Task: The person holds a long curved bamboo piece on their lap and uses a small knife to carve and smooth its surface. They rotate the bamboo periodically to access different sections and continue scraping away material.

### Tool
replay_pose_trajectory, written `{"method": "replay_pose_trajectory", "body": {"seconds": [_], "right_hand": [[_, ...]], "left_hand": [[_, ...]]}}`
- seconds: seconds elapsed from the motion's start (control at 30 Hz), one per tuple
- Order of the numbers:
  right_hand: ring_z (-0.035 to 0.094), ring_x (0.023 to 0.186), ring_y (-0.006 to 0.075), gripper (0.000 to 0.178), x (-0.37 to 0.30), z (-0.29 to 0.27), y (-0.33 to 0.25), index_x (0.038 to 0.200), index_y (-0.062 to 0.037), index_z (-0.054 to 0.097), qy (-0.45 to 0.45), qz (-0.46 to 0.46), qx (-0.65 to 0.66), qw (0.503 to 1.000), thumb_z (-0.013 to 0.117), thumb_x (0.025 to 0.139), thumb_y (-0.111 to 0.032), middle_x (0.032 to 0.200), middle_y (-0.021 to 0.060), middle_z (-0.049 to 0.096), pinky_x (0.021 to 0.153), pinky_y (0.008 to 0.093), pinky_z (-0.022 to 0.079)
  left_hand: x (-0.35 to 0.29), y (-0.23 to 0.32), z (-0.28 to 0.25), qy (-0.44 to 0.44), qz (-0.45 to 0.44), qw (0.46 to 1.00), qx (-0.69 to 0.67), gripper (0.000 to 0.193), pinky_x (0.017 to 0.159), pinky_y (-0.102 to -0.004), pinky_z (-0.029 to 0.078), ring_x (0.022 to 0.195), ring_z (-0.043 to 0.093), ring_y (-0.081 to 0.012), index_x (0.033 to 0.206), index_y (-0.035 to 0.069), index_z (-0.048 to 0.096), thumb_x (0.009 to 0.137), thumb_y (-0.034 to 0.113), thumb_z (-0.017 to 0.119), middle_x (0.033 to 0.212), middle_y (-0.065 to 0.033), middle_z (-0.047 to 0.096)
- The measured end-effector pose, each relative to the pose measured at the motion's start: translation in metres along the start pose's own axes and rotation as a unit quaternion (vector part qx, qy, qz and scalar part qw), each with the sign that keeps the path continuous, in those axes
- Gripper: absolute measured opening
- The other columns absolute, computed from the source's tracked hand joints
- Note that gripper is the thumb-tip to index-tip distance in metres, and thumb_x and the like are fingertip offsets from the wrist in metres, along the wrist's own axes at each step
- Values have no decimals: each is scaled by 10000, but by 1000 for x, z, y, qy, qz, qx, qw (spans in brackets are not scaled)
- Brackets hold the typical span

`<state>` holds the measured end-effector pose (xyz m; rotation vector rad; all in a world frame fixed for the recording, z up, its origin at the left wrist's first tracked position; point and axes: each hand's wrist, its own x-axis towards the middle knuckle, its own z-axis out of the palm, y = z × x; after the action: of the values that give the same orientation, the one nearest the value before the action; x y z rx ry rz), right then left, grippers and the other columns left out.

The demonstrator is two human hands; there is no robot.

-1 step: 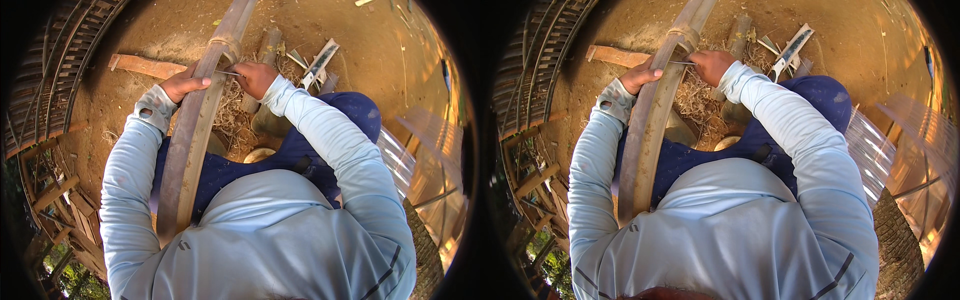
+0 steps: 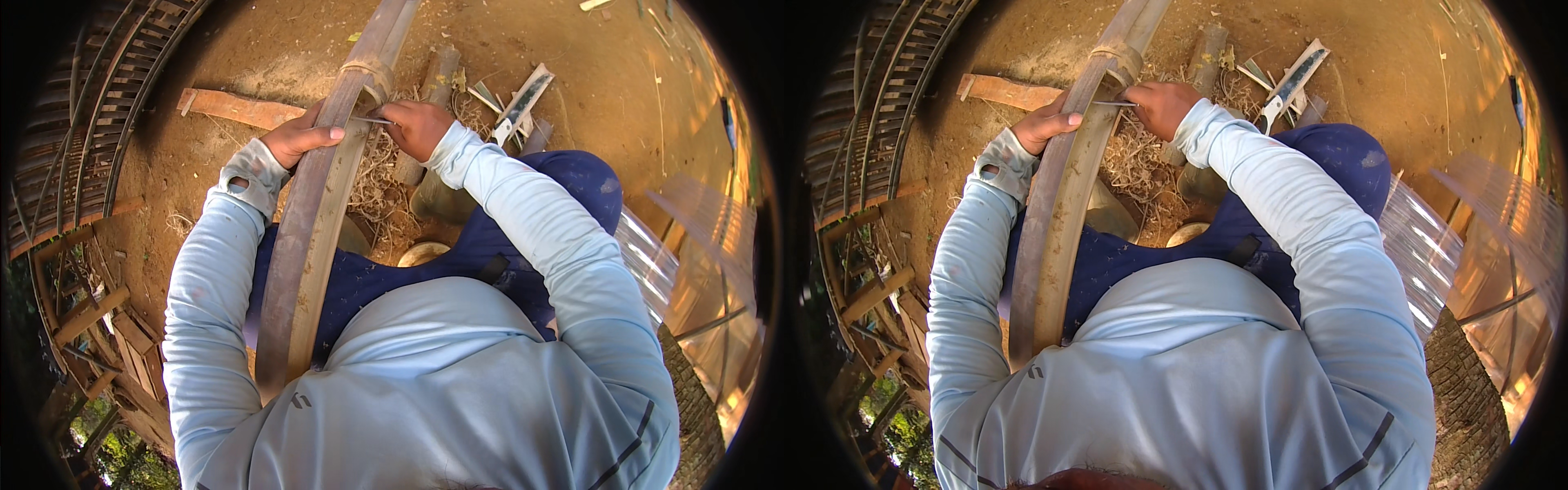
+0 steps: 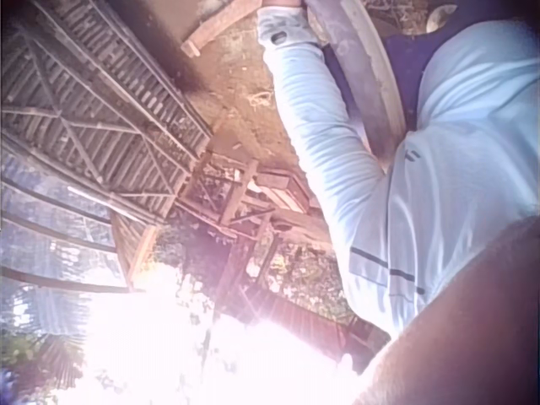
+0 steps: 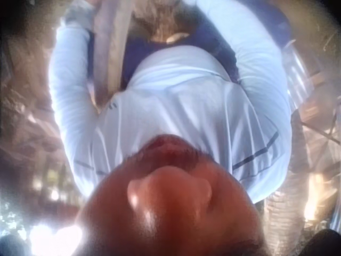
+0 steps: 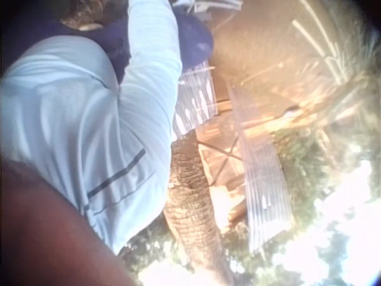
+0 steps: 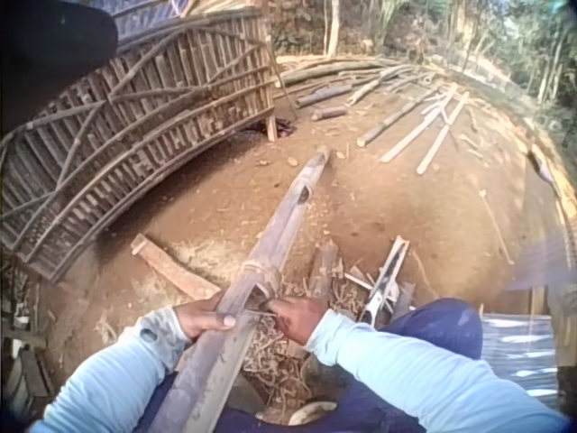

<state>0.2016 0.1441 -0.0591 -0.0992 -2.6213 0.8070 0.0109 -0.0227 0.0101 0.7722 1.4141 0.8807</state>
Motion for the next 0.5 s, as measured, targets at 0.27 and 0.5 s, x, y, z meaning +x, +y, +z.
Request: {"method": "replay_pose_trajectory", "body": {"seconds": [0.27,0.5], "right_hand": [[632,828,398,253,-13,-9,8,1038,-64,571,-24,167,10,986,573,945,-300,867,194,649,707,470,496],[625,703,331,466,-30,-13,-25,1086,-42,563,31,316,251,914,593,929,-480,746,186,622,663,410,476]], "left_hand": [[-4,15,11,9,1,1000,13,1034,1119,-385,278,1358,362,-294,1498,-24,226,758,500,723,1457,-202,398],[-6,25,14,-1,6,998,60,1028,1094,-385,321,1320,413,-297,1490,-33,234,761,494,730,1422,-211,433]]}}
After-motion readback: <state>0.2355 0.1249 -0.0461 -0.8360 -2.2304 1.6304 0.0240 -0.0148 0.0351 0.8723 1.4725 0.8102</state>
